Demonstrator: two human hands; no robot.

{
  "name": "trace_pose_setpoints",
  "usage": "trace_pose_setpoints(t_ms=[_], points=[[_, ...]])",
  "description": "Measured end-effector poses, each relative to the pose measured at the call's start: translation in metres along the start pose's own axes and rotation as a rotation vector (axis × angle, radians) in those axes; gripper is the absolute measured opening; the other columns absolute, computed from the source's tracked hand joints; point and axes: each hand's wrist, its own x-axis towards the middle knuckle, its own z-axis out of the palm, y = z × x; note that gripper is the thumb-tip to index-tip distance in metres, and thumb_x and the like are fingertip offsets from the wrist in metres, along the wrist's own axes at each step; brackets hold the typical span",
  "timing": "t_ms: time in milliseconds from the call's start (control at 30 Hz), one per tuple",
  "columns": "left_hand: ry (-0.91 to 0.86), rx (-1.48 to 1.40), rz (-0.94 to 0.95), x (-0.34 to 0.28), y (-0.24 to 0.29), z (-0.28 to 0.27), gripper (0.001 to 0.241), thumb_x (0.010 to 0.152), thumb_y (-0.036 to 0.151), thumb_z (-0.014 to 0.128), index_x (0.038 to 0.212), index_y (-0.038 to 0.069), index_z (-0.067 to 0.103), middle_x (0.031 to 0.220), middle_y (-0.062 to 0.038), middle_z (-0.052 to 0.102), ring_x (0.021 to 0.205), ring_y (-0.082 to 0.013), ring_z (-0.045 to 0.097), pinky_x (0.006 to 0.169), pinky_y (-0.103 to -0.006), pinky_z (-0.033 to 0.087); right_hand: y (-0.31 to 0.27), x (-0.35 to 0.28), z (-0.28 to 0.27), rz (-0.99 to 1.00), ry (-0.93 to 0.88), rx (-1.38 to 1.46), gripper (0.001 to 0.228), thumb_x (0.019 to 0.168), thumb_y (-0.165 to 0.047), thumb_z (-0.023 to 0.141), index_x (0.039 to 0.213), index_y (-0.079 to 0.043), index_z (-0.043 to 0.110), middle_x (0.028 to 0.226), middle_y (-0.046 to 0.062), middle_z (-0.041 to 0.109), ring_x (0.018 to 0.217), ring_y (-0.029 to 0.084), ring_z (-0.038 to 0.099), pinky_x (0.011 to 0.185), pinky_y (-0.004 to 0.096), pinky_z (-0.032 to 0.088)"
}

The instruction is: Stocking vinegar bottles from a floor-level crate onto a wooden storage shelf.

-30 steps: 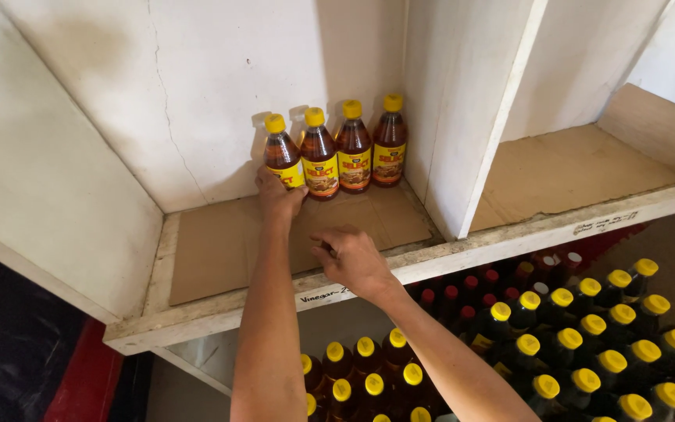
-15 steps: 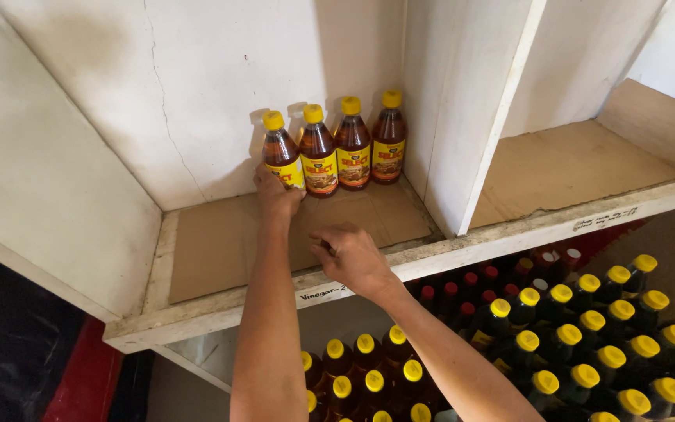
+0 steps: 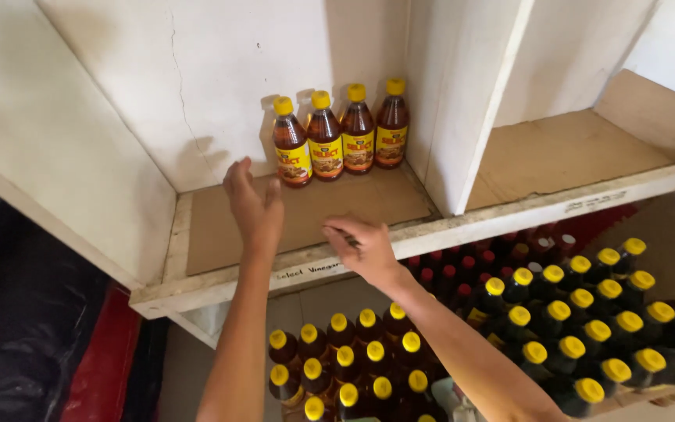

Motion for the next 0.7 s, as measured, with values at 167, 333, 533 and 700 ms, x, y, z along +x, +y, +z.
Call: trace_pose_setpoints(t_ms=[167,333,533,700], points=[[-0.045,-0.031,0.114,-0.098,0.098,-0.064,0.053,0.108,0.029,0.056,0.146,-0.007,0.045,0.152,-0.028,0.045,0.144,-0.0426,0.045,0.12,-0.0478,0.034,-0.037,-0.053,0.014,0.16,0.08,0.286,0.021,0.097,-0.002,0.068,0.118,-0.006,0.072,0.104,0.008,0.076,0.091,0.018,0.076,0.078,0.03,0.061],[-0.255,-0.178,-0.095,-0.181,0.149,-0.082,0.064,0.103,0.051,0.043,0.138,-0.002,0.054,0.148,-0.023,0.051,0.135,-0.035,0.053,0.123,-0.0473,0.036,-0.077,-0.092,0.024,0.662,-0.027,0.955,0.038,0.108,-0.025,0.057,0.135,0.001,0.065,0.127,0.012,0.069,0.115,0.017,0.064,0.102,0.032,0.052],[-0.243,0.071,0.338,-0.242,0.068,-0.096,0.058,0.105,0.054,0.037,0.15,0.021,0.054,0.168,-0.022,0.03,0.161,-0.0419,0.019,0.128,-0.066,0.011,-0.092,-0.15,0.033,0.983,-0.457,1.611,0.088,0.103,-0.071,0.04,0.156,-0.001,0.042,0.149,0.015,0.056,0.129,0.025,0.059,0.108,0.04,0.047],[-0.182,0.366,-0.066,-0.27,0.004,-0.141,0.057,0.104,0.045,0.039,0.153,0.016,0.048,0.166,-0.021,0.033,0.156,-0.0453,0.021,0.122,-0.0703,0.009,-0.107,-0.143,0.017,1.199,-0.609,1.52,0.091,0.09,-0.075,0.038,0.161,-0.018,0.035,0.164,0.003,0.043,0.142,0.017,0.053,0.11,0.039,0.047]])
